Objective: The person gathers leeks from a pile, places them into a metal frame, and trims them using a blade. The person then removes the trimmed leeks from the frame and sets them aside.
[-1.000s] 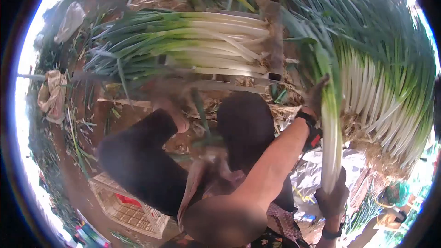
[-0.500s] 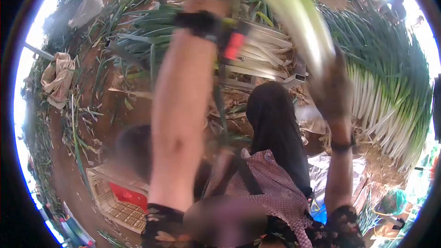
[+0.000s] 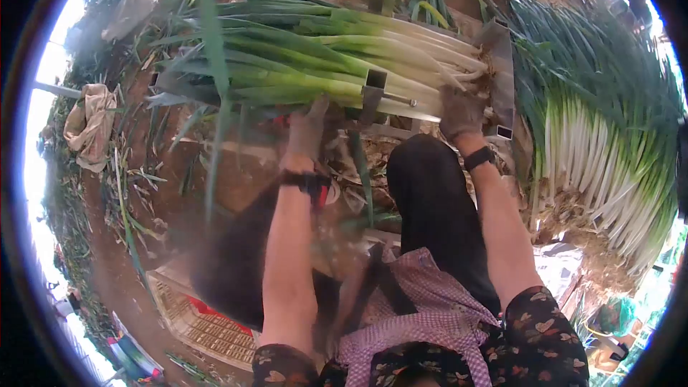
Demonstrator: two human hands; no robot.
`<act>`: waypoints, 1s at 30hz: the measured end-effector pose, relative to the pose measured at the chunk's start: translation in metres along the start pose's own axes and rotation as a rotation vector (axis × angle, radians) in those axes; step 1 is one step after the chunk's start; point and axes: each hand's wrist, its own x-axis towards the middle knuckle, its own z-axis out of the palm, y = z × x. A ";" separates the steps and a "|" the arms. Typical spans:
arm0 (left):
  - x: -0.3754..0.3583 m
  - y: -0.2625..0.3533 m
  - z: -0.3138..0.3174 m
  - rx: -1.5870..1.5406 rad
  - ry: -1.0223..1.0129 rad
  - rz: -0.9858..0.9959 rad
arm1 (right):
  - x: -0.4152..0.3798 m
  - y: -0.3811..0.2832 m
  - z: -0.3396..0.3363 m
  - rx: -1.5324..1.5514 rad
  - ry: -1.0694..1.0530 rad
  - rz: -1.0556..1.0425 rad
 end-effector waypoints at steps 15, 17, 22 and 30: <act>0.062 0.062 0.040 0.989 0.393 0.815 | -0.013 0.001 0.013 -0.057 0.063 -0.017; 0.061 0.062 0.040 0.967 0.410 0.838 | -0.043 0.006 -0.018 0.148 0.453 -0.154; 0.054 0.064 0.041 1.005 0.432 0.894 | -0.125 0.042 -0.034 0.420 -0.185 0.037; 0.048 0.072 0.044 1.016 0.449 0.848 | -0.071 0.041 0.011 1.663 -0.329 0.781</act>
